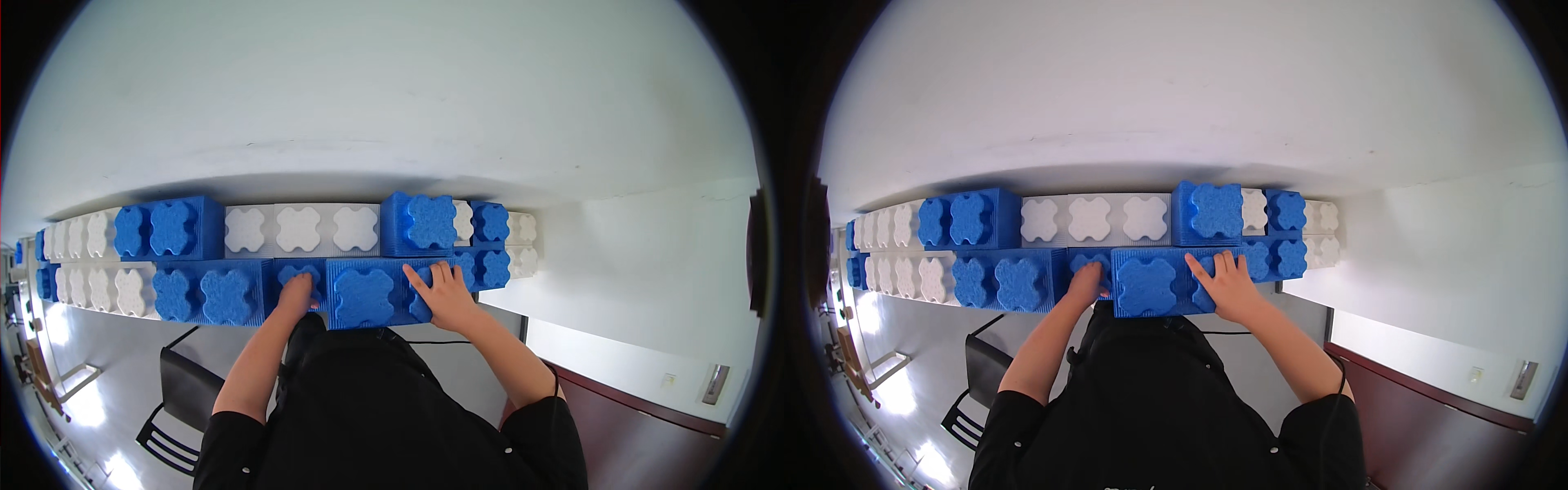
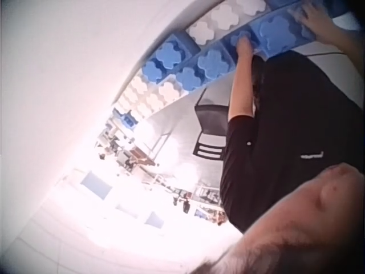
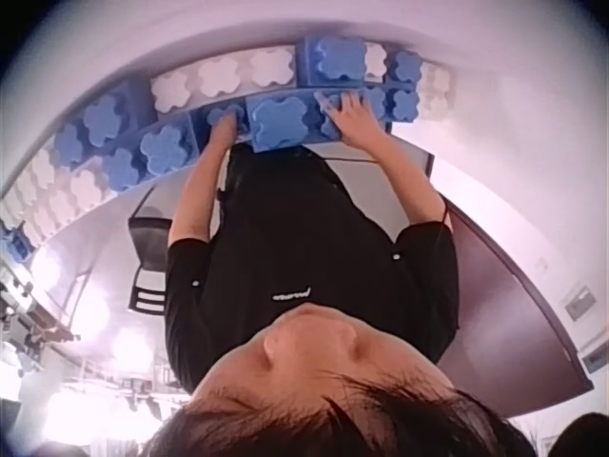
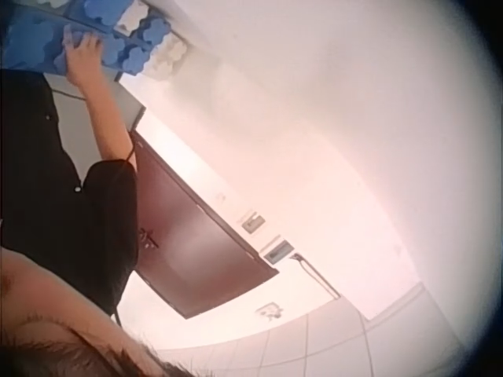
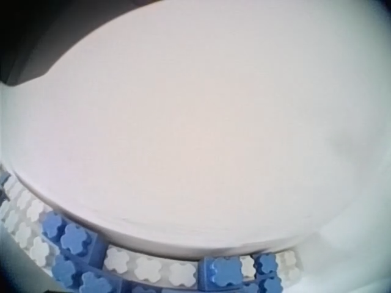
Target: The recorder is arranging and stacking large blue and white toy blocks on a surface.
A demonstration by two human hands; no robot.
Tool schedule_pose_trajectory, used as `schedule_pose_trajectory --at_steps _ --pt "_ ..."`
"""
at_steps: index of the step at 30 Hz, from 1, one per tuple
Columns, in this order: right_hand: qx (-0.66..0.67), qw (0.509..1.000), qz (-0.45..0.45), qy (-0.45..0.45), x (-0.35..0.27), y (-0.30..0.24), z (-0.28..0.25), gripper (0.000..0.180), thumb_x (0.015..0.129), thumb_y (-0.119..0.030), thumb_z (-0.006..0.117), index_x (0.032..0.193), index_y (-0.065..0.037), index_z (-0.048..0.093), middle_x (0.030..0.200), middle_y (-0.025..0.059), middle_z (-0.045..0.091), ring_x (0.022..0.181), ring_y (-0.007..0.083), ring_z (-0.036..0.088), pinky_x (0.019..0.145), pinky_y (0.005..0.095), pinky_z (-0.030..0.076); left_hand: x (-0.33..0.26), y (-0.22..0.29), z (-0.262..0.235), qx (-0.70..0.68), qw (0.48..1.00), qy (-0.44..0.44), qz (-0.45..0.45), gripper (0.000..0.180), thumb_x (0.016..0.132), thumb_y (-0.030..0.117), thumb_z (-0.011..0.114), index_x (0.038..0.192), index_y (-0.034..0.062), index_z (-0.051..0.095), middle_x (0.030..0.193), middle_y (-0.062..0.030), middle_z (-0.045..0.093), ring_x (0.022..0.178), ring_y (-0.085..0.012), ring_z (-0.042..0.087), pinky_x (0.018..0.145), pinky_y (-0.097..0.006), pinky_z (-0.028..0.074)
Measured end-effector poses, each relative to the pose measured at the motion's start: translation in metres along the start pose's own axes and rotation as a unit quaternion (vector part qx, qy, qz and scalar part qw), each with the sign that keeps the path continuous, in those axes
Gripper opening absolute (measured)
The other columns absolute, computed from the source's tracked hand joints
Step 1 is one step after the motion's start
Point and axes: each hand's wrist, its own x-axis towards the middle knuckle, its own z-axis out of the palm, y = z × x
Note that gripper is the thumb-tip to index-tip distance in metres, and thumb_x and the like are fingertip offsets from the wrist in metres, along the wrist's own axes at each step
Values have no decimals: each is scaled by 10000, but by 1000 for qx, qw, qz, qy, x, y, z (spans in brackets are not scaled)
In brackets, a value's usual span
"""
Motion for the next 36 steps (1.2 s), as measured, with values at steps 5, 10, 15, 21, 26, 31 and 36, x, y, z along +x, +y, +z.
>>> schedule_pose_trajectory --at_steps 5,10,15,21,26,31,36 --pt "-12 1000 -1 0 0 -2 1 1117 651 -67 855 1628 -181 325 1313 293 514 1303 480 473 1059 651 396 -2 0 0 5 1000 -5 -10 538 596 72 947 1035 21 640 1030 -198 721 1035 -411 699 878 -497 561" --pt "59 997 -29 31 -4 12 5 1079 620 -65 852 1584 -174 377 1309 277 509 1313 474 462 1087 645 371 -1 -4 5 0 1000 9 2 530 584 104 956 981 32 614 1019 -191 696 1020 -416 675 871 -495 538" --pt "53 998 -21 19 -4 8 4 1074 619 -76 859 1579 -173 387 1325 276 497 1320 471 455 1087 644 369 0 -1 3 -3 1000 -9 -7 557 607 63 944 1066 17 633 1091 -199 715 1077 -419 687 902 -497 559" --pt "-20 999 32 -36 2 -13 -9 1171 586 -215 955 1590 -128 358 1467 330 434 1419 521 385 1165 683 292 2 -13 15 -12 1000 12 0 514 595 83 947 980 33 610 1035 -179 691 1029 -405 673 877 -495 535" --pt "59 998 -19 2 40 -85 -57 1372 631 -419 973 1664 -30 158 1575 389 333 1514 572 253 1193 753 181 2 -7 14 11 1000 16 -16 532 603 98 957 999 34 608 1048 -181 693 1049 -403 671 891 -495 537" --pt "12 1000 -26 -8 74 -106 -10 1355 628 -348 975 1676 -68 164 1473 372 439 1466 547 335 1180 723 241 7 -5 14 15 1000 -3 -24 573 592 113 968 1031 36 609 1075 -175 687 1072 -395 664 906 -497 538" --pt "65 996 -45 30 74 -103 -7 1259 617 -190 936 1661 -94 238 1295 279 521 1290 457 462 1073 621 377 2 1 6 10 1000 -13 -26 586 618 47 938 1115 1 631 1151 -212 706 1136 -418 678 949 -495 561"
